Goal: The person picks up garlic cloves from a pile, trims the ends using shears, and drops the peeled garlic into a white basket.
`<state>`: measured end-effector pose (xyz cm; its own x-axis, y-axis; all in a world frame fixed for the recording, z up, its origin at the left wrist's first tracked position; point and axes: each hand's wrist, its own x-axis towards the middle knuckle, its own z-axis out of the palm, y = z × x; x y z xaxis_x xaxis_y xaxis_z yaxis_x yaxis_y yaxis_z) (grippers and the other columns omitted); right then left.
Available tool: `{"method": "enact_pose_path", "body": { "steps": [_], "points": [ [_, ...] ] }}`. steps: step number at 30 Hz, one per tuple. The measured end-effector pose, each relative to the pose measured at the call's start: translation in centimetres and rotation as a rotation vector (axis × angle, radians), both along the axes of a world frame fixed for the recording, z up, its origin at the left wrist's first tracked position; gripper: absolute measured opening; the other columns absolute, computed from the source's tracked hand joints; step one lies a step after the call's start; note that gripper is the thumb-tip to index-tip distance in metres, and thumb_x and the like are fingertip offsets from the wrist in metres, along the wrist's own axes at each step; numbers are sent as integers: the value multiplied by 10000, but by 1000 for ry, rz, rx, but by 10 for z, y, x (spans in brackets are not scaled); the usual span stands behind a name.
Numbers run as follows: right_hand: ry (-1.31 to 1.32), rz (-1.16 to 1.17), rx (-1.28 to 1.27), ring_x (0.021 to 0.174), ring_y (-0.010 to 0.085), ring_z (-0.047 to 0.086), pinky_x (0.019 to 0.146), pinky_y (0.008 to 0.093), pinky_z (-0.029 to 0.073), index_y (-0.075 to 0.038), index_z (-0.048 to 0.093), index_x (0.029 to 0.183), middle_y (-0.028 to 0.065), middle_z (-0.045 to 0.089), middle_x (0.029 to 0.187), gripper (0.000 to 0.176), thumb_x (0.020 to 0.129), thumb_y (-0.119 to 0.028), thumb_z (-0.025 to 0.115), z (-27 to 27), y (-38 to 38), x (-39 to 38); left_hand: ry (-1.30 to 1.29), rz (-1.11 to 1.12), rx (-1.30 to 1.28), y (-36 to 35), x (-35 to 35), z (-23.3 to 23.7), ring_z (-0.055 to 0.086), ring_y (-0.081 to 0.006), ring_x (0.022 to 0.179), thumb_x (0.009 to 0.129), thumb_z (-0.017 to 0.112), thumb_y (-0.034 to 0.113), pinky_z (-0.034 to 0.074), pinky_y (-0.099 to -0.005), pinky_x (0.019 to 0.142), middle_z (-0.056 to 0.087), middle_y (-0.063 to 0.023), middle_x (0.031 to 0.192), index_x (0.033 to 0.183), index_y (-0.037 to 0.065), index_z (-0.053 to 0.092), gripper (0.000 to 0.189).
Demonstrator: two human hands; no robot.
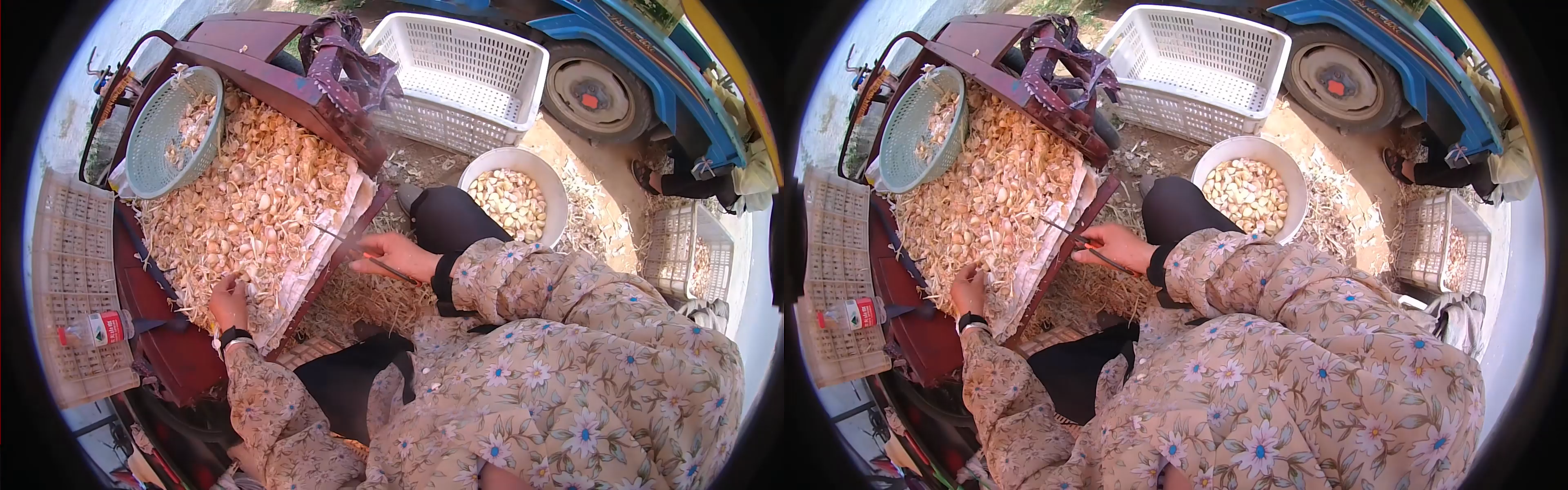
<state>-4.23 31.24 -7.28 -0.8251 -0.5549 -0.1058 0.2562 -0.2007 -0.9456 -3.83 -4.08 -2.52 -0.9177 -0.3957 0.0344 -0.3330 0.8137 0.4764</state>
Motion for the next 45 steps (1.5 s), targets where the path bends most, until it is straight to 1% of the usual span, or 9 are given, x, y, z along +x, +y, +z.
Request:
{"method": "enact_pose_path", "body": {
  "steps": [5, 13, 14, 18, 22, 25, 32, 39, 45],
  "points": [
    [35, 4, 85, 693, 47, 431, 628, 219, 385, -38, 581, 1019, -39, 526, 751, 314, 796, -247, 654, 19, 4, 2, -361, -151, -362, 13, -21, 10, 593, -308, 724, 629, 665, 144, 469, -363, 687, 608, -171, 796, 913, 9, 632, 316],
    [99, 84, 221, 719, 73, 457, 658, 240, 399, -42, 573, 1026, -5, 537, 772, 369, 782, -304, 661, 8, -1, 5, -204, -117, -455, 19, -19, -2, 569, -361, 777, 678, 627, 130, 450, -416, 695, 595, -167, 803, 839, 28, 629, 190],
    [89, 96, 233, 748, 68, 459, 680, 234, 402, -37, 563, 1046, -4, 547, 809, 387, 786, -308, 657, 10, 0, 5, -187, -155, -465, 22, -19, 2, 592, -292, 705, 715, 620, 120, 463, -380, 631, 600, -139, 757, 835, 11, 627, 161],
    [10, 34, 115, 693, 73, 453, 630, 239, 394, -46, 583, 1002, -15, 523, 745, 332, 781, -281, 662, 15, -1, 6, 14, 42, -53, 34, -8, 16, 545, -88, 612, 812, 580, 109, 439, -248, 511, 591, -65, 747, 911, -9, 602, 156],
    [-38, 60, 111, 688, 65, 443, 622, 234, 390, -49, 584, 1001, -24, 513, 743, 319, 785, -272, 658, 18, 1, 7, 282, 270, 730, 20, 3, 17, 542, -95, 621, 858, 518, 123, 439, -196, 533, 589, -59, 795, 1009, 25, 548, 182],
    [-7, 52, 73, 673, 63, 435, 604, 235, 384, -41, 582, 966, -25, 504, 728, 301, 787, -272, 656, 3, -6, 6, 328, 214, 966, 17, 20, 28, 535, -96, 609, 866, 494, 114, 434, -192, 533, 581, -61, 786, 979, 27, 543, 151],
    [-3, 44, 112, 640, 75, 426, 571, 247, 369, -26, 562, 864, -10, 493, 693, 301, 777, -295, 665, -14, -10, 6, -16, 283, 649, 2, 30, 19, 525, -96, 569, 805, 521, 91, 399, -203, 453, 584, -59, 722, 944, 12, 581, 171],
    [39, -12, 139, 640, 88, 439, 577, 264, 372, -26, 557, 837, 2, 496, 674, 324, 763, -320, 672, -10, -10, 8, -295, -138, -210, 2, 1, 13, 608, -280, 884, 743, 596, 90, 452, -330, 786, 627, -168, 959, 1010, 27, 621, 276],
    [46, 51, 211, 649, 106, 449, 592, 271, 379, -25, 566, 856, 24, 511, 690, 346, 756, -338, 673, -3, -6, 5, -489, -41, 110, 8, -11, 28, 592, -226, 928, 744, 595, 50, 446, -304, 795, 627, -136, 998, 1046, 27, 607, 303]
  ]
}}
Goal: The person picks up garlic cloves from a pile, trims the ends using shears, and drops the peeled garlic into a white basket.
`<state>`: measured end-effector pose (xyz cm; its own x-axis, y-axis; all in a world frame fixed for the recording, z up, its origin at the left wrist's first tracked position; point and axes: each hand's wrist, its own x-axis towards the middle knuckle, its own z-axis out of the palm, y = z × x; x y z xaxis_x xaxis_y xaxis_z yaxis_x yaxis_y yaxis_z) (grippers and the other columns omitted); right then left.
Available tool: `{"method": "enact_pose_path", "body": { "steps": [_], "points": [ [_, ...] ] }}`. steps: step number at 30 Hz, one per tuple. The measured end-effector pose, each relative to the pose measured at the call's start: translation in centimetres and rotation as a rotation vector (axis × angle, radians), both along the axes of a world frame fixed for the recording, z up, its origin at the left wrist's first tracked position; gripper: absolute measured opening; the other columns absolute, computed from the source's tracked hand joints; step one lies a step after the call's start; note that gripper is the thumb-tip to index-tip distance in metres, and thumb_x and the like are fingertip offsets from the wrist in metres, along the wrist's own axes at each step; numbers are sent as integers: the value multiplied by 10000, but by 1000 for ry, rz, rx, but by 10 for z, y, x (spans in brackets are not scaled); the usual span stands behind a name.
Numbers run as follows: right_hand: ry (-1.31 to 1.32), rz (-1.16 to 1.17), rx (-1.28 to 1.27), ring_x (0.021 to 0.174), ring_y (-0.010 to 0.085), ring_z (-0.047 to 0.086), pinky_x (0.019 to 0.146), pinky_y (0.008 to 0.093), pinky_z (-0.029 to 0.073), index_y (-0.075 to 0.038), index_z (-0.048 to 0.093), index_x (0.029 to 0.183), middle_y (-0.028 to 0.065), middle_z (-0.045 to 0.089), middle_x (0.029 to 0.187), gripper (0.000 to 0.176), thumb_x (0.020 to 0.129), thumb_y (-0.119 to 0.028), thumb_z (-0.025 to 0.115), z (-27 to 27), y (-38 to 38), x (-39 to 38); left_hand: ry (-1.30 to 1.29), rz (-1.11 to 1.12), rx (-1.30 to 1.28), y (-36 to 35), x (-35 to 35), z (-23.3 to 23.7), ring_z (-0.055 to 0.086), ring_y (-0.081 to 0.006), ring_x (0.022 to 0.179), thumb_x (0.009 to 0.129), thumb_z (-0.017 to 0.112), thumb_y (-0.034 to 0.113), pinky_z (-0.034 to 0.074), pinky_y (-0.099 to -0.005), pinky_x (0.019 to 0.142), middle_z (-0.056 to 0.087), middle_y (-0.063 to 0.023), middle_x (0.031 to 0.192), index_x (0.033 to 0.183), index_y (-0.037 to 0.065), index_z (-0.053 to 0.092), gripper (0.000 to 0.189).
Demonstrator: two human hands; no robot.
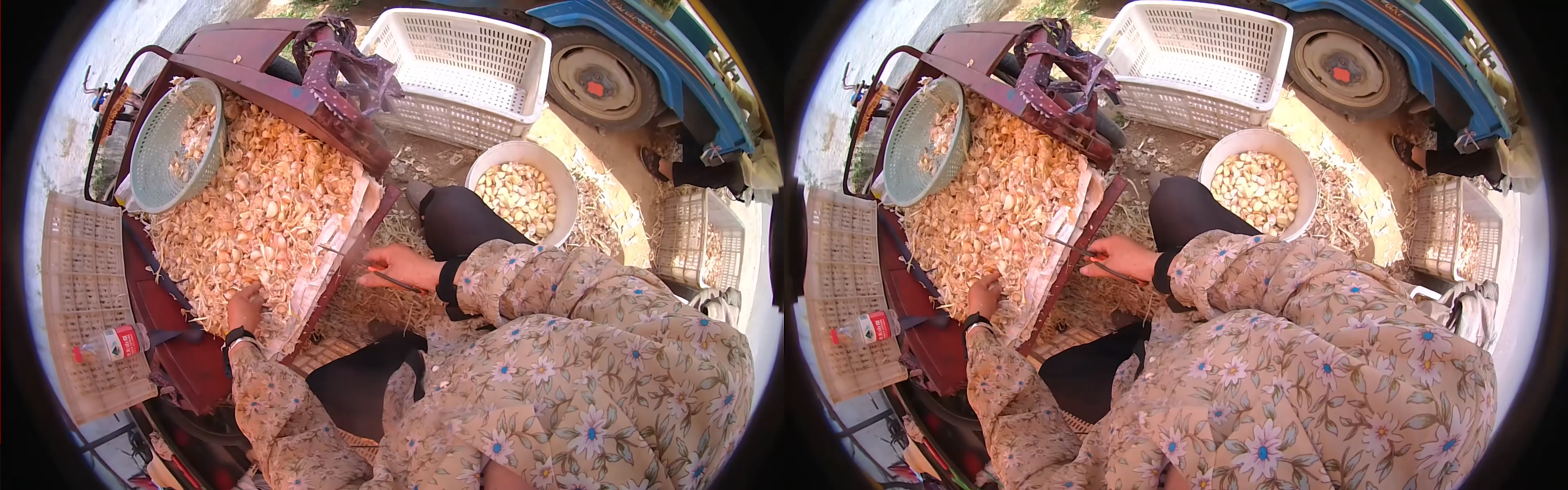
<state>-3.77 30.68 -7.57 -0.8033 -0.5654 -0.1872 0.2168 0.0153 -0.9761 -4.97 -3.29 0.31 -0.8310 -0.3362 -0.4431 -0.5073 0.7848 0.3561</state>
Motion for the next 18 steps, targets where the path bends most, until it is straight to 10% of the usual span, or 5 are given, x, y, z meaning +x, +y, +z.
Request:
{"method": "enact_pose_path", "body": {
  "steps": [11, 18],
  "points": [
    [47, 13, 75, 640, 140, 477, 594, 300, 389, -25, 566, 873, 46, 525, 685, 359, 764, -355, 657, 10, 6, 1, 211, -291, -267, -22, 9, -30, 606, -216, 684, 745, 612, 111, 471, -316, 606, 638, -116, 776, 1052, 20, 576, 322],
    [-29, 33, 39, 635, 136, 484, 587, 303, 391, -25, 559, 871, 36, 516, 667, 369, 758, -363, 659, 0, 4, 1, 493, 336, 721, 26, 32, 11, 405, -66, 420, 856, 522, 158, 284, -200, 343, 470, 4, 561, 971, 89, 528, 134]
  ]
}}
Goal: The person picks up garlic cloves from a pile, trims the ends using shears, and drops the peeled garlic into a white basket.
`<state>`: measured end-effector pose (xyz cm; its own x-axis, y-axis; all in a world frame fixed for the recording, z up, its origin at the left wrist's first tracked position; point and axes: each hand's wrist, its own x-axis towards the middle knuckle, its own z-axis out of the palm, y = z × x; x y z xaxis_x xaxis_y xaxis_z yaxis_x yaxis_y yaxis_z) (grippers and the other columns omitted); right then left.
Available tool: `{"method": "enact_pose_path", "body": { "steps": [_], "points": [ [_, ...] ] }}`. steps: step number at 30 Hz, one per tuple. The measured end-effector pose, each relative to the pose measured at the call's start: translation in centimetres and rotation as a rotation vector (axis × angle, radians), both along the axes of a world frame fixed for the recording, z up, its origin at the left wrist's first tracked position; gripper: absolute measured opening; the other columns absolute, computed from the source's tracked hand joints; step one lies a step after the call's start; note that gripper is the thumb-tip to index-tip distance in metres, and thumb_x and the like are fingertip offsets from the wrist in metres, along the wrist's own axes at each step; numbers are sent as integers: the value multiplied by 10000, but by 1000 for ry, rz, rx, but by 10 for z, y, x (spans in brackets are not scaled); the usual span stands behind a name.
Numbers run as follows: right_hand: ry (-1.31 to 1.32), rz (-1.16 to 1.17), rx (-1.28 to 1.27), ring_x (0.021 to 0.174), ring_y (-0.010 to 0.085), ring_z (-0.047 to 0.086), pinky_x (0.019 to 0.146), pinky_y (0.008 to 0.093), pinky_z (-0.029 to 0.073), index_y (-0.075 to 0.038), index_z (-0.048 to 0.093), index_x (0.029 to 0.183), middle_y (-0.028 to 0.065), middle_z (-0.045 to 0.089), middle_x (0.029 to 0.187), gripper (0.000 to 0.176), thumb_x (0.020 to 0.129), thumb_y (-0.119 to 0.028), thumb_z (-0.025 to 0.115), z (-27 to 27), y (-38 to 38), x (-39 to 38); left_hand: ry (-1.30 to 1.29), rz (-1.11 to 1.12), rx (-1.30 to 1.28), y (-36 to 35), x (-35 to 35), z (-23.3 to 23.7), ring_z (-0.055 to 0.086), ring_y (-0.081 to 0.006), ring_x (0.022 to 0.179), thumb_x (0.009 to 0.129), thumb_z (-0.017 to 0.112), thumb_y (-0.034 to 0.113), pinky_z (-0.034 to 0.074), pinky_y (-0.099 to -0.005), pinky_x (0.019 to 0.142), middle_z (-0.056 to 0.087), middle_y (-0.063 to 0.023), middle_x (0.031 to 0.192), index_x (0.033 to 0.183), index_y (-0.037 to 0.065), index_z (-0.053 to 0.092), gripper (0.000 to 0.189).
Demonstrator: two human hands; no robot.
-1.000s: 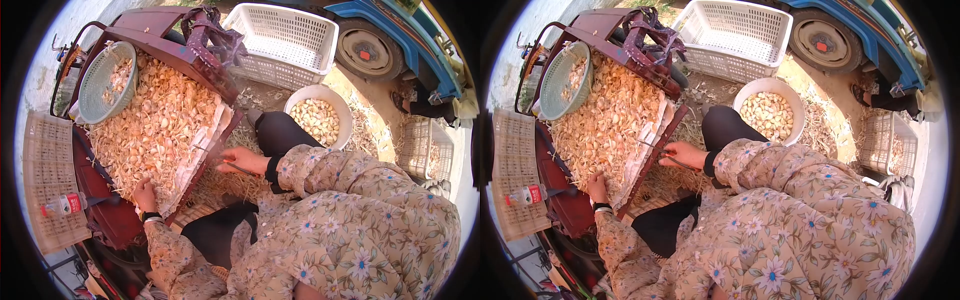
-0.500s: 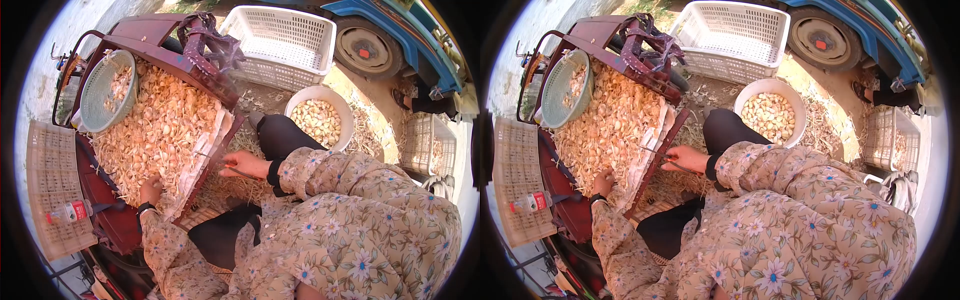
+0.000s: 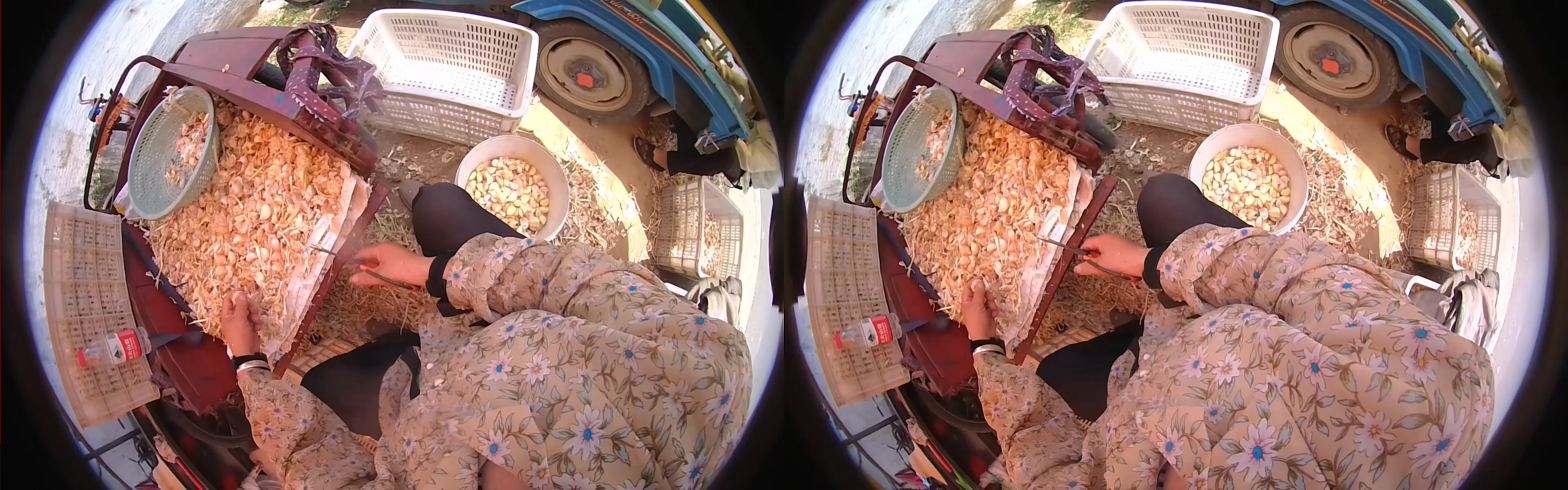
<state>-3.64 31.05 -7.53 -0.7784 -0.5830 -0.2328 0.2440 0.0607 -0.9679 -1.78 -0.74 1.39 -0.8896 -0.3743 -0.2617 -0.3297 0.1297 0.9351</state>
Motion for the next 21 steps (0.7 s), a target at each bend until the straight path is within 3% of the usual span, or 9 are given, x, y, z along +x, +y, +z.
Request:
{"method": "enact_pose_path", "body": {
  "steps": [3, 6, 9, 12, 13, 15, 18, 21],
  "points": [
    [77, -13, -30, 646, 143, 501, 593, 305, 399, -35, 572, 924, 44, 533, 684, 389, 746, -368, 667, -5, -3, 2, 33, 60, 154, 33, 16, 21, 384, -64, 410, 857, 519, 170, 280, -187, 344, 456, 9, 565, 951, 100, 521, 117],
    [216, 28, 115, 800, 169, 555, 711, 280, 433, -39, 545, 1072, 89, 591, 887, 476, 755, -374, 664, 7, 3, 5, 85, 36, 168, 51, 33, 18, 369, -51, 410, 839, 548, 159, 270, -182, 344, 447, 20, 565, 881, 89, 533, 83],
    [333, 102, 173, 794, 239, 575, 742, 292, 447, -59, 547, 1051, 94, 585, 855, 429, 746, -336, 666, 30, 13, 11, 105, -29, 82, 85, 50, 16, 349, -23, 427, 815, 586, 125, 251, -165, 368, 456, 40, 585, 809, 75, 536, 71],
    [609, 90, 181, 779, 278, 567, 741, 328, 456, -91, 544, 1030, 82, 566, 807, 386, 723, -289, 669, 36, 18, 19, 13, -104, -121, 109, 65, 11, 373, -16, 499, 809, 593, 101, 290, -162, 440, 477, 49, 629, 796, 57, 535, 73],
    [702, 80, 174, 774, 275, 566, 743, 344, 456, -99, 542, 1027, 76, 562, 796, 384, 713, -278, 671, 37, 18, 21, 52, -123, -243, 111, 66, 0, 401, -21, 593, 773, 596, 51, 325, -172, 525, 490, 46, 670, 772, 33, 533, 65],
    [888, 63, 151, 763, 269, 563, 748, 375, 454, -115, 539, 1021, 64, 553, 775, 384, 693, -257, 677, 36, 18, 26, 36, -190, -289, 122, 71, 2, 421, -35, 634, 739, 589, 24, 348, -183, 565, 498, 33, 680, 760, 19, 533, 60],
    [955, 138, 211, 750, 276, 557, 650, 381, 441, -122, 557, 996, 78, 546, 782, 383, 672, -293, 671, 37, 19, 33, 52, -270, -392, 127, 75, -2, 441, -50, 662, 670, 582, -18, 374, -200, 590, 509, 14, 693, 744, 2, 521, 98],
    [969, 119, 217, 725, 275, 560, 704, 394, 447, -125, 549, 1011, 70, 539, 755, 383, 681, -274, 673, 35, 19, 36, 53, -322, -390, 127, 78, -2, 435, -49, 636, 656, 596, -20, 371, -201, 570, 500, 23, 670, 721, -2, 508, 111]
  ]
}}
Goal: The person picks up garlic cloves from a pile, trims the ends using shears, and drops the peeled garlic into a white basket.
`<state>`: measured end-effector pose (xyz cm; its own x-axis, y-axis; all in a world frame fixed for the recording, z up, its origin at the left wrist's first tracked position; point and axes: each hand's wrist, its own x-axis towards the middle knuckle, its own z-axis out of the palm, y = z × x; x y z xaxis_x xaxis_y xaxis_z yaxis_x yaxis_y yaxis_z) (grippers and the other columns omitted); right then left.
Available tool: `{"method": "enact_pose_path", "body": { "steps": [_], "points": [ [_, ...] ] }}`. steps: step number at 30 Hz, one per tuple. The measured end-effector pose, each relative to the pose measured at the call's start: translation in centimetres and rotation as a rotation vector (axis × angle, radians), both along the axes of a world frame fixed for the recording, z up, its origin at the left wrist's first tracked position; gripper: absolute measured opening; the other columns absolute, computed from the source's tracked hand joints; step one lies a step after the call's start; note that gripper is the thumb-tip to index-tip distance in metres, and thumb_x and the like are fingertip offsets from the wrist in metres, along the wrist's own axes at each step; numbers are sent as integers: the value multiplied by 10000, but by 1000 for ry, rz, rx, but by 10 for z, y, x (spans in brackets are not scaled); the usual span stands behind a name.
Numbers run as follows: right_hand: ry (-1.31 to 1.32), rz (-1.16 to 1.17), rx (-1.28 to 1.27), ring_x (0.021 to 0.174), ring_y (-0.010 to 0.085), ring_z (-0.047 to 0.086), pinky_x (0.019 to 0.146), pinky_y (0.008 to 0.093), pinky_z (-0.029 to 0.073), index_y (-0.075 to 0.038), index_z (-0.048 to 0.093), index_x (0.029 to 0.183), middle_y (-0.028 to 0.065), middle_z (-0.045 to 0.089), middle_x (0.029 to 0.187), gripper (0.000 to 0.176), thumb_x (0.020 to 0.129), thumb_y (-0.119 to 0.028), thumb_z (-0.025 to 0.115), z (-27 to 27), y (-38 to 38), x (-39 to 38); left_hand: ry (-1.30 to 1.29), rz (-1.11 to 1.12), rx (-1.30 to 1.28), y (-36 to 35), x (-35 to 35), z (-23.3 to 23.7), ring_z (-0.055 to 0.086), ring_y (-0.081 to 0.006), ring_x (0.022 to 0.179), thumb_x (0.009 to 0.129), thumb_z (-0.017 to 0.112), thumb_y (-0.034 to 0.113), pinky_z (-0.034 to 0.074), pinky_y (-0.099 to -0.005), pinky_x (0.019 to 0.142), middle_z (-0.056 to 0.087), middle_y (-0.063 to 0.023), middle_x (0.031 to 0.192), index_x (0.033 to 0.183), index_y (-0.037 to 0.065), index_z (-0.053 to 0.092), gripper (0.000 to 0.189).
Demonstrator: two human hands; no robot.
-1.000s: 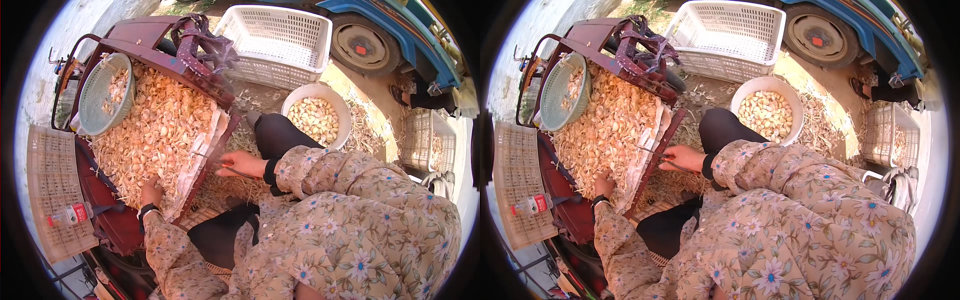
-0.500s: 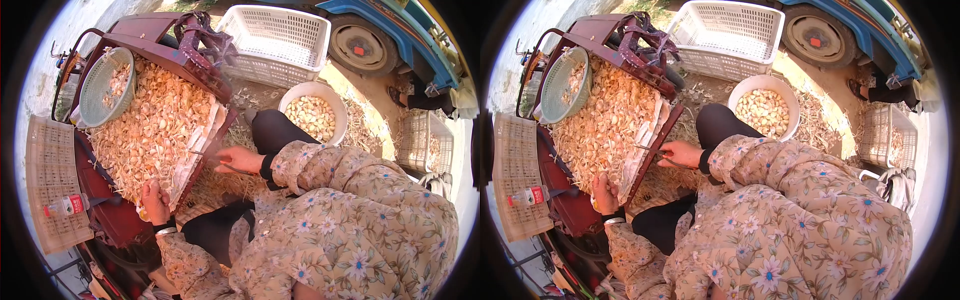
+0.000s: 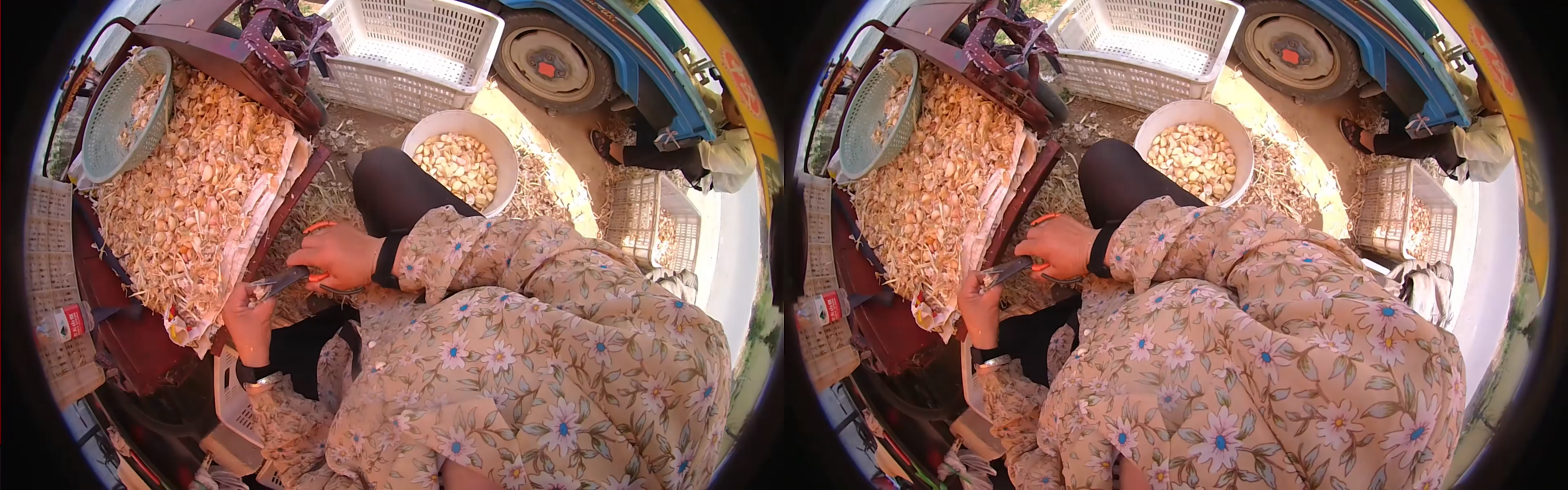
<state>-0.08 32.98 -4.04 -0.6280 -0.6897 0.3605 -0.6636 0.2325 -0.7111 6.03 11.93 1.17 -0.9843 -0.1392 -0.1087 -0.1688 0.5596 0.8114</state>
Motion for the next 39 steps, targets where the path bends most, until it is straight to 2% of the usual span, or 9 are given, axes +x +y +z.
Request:
{"method": "enact_pose_path", "body": {
  "steps": [13, 19, 25, 28, 30, 33, 34, 38, 39],
  "points": [
    [-47, 147, 39, 754, 305, 571, 635, 411, 451, -110, 566, 1048, 102, 577, 768, 395, 719, -308, 658, -6, 2, 1, -200, 2, 129, 7, 19, 9, 402, -25, 590, 760, 631, 70, 328, -180, 517, 502, 50, 655, 734, 11, 550, 103],
    [-464, 307, 176, 645, 257, 559, 586, 321, 433, -84, 571, 1035, 100, 591, 725, 420, 741, -370, 660, 8, 4, -3, -187, 82, 184, 15, 34, 15, 392, -16, 582, 775, 608, 64, 310, -176, 505, 476, 61, 645, 743, 6, 552, 86],
    [-734, -64, -180, 572, 152, 479, 534, 307, 381, -20, 553, 855, 67, 498, 618, 415, 756, -409, 658, -20, -5, -14, -152, 296, 117, -23, 77, 26, 331, -5, 533, 796, 565, 51, 242, -159, 479, 419, 69, 613, 744, 40, 541, 58],
    [-951, -58, -246, 727, 69, 447, 641, 240, 387, -16, 541, 981, 4, 525, 787, 369, 793, -314, 649, -22, -6, -21, -205, 520, 167, -82, 126, 26, 332, -4, 486, 813, 541, 91, 237, -161, 432, 415, 61, 586, 752, 56, 519, 74],
    [-1100, -35, -298, 851, 58, 466, 747, 228, 400, -1, 525, 1066, -1, 560, 921, 378, 808, -250, 644, -24, -9, -21, -518, 632, -101, -130, 160, 25, 474, -86, 560, 803, 563, 110, 367, -222, 487, 525, -17, 710, 857, 11, 554, 113],
    [-916, -73, -474, 609, 55, 402, 529, 225, 352, -23, 558, 876, -26, 472, 658, 304, 777, -287, 671, -46, -24, -17, -291, 338, -1083, -184, 221, -18, 572, -214, 764, 793, 589, 135, 460, -314, 661, 561, -128, 932, 1021, -12, 555, 274],
    [-880, -85, -444, 606, 51, 406, 521, 221, 352, -24, 560, 897, -20, 488, 669, 304, 775, -278, 673, -47, -25, -17, -343, 350, -1032, -188, 211, -15, 557, -292, 921, 792, 599, 138, 449, -360, 797, 507, -178, 1099, 1136, 3, 518, 378],
    [-1094, -80, -392, 602, 55, 412, 518, 225, 355, -21, 554, 908, -13, 497, 672, 304, 774, -267, 672, -35, -25, -16, -19, 567, -358, -114, 85, 20, 584, -227, 827, 803, 569, 52, 463, -318, 733, 571, -117, 989, 1023, -12, 576, 230],
    [-1103, -78, -324, 687, 60, 441, 592, 225, 376, -11, 540, 971, -1, 523, 759, 322, 787, -247, 661, -34, -24, -19, 218, 344, -511, -118, 59, 10, 590, -190, 766, 799, 567, 27, 465, -289, 687, 593, -103, 885, 963, -22, 594, 174]
  ]
}}
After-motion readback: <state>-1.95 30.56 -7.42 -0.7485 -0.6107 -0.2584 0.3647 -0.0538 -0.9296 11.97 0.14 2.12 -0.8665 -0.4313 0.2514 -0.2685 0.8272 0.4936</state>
